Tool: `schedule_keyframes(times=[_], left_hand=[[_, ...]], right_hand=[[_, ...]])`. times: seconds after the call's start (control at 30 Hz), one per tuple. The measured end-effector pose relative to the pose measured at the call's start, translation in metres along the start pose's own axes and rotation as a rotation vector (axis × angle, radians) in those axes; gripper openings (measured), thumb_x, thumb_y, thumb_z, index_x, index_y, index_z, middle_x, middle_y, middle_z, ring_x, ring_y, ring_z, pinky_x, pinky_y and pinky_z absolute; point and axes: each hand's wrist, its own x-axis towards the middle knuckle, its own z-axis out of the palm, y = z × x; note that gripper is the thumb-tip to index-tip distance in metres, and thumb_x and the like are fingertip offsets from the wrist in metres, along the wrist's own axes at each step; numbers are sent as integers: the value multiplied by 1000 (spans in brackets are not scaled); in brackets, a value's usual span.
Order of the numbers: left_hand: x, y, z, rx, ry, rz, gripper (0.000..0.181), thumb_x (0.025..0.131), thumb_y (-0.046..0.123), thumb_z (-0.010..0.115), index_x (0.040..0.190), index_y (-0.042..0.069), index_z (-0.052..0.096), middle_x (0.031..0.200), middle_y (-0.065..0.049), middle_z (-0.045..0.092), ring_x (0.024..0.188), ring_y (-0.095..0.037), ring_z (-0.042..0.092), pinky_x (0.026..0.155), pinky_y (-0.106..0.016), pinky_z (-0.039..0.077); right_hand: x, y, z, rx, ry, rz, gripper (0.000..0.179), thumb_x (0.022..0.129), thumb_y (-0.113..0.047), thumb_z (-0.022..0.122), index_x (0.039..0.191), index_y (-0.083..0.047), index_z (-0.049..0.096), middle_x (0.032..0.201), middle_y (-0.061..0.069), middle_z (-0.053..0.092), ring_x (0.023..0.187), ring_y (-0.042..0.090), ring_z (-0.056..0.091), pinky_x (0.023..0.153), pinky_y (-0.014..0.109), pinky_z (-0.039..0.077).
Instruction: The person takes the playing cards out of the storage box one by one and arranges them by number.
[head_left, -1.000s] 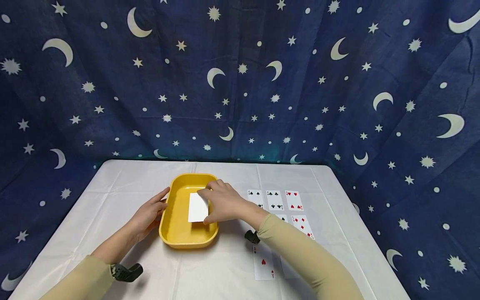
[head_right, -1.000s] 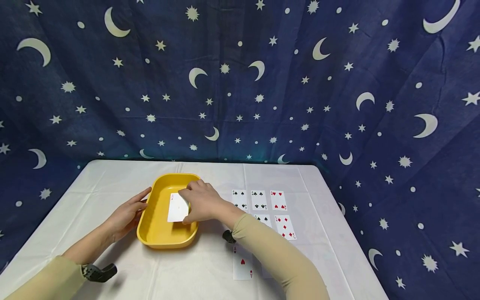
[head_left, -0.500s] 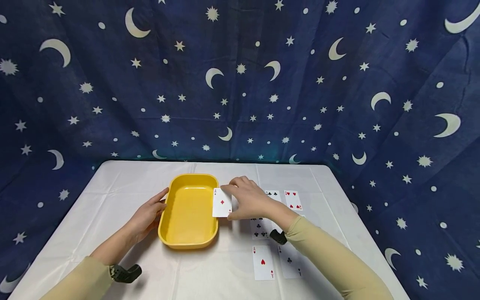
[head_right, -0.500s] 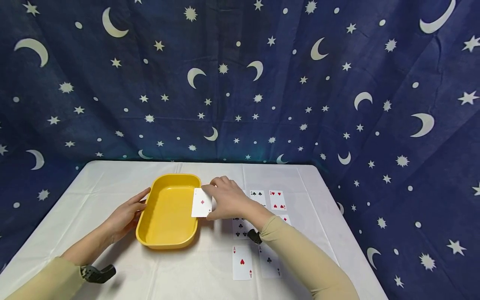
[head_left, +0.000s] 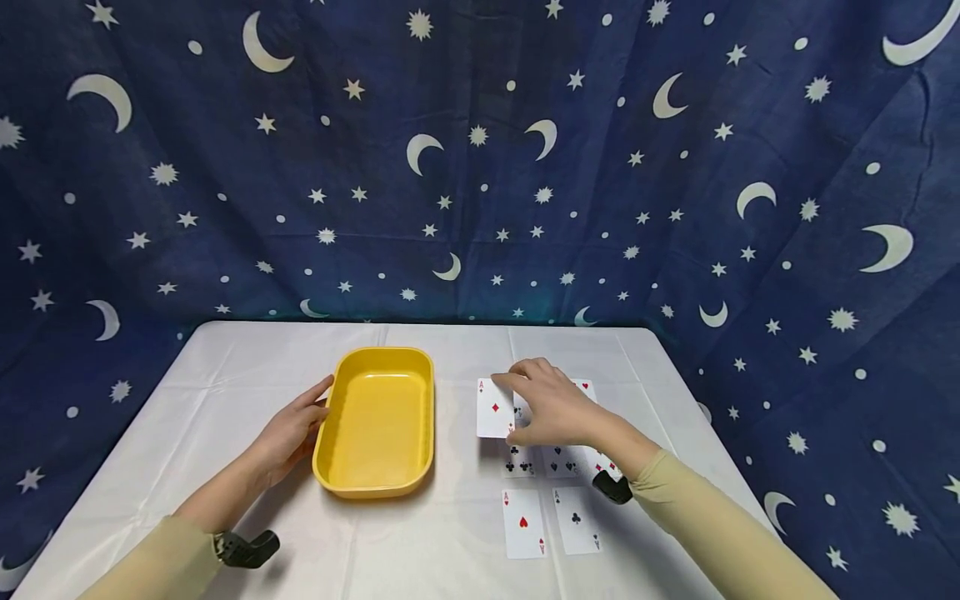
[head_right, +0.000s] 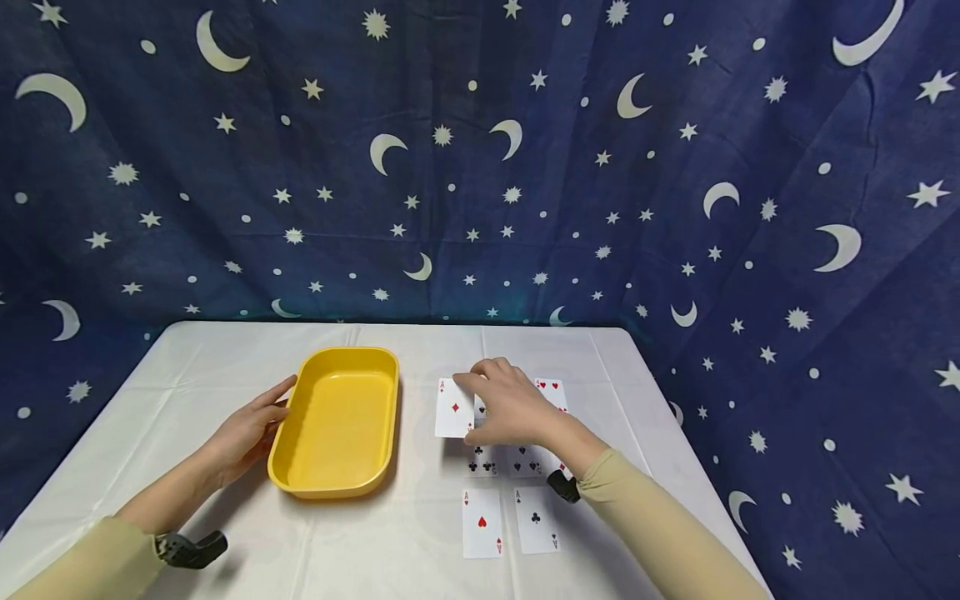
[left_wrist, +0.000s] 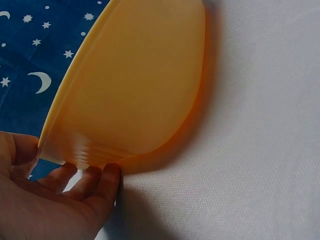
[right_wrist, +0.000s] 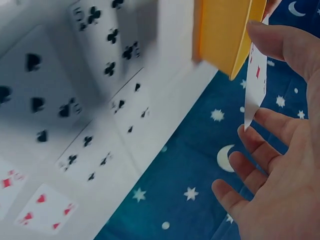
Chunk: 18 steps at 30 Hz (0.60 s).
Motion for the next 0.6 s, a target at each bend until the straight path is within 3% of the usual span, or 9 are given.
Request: schedule_keyframes(times=[0.27, 0.6], left_hand=[[0, 1, 1, -15, -12, 3, 65, 108, 15, 37, 166, 29, 11, 169, -20, 11, 146, -40, 32, 115, -55, 34], [0, 1, 0, -27, -34, 12, 64, 109, 16, 35, 166, 29, 9, 169, -21, 9, 148, -40, 30, 115, -56, 33]], right_hand=[[-34, 18, -2, 28, 16, 45, 88, 72, -43, 84, 152, -26, 50, 137, -2, 50, 127, 19, 41, 103, 46, 40], [-70, 38, -4, 88, 14, 84, 91, 72, -38, 88, 153, -29, 48, 142, -3, 46, 138, 20, 35, 106, 48, 42]])
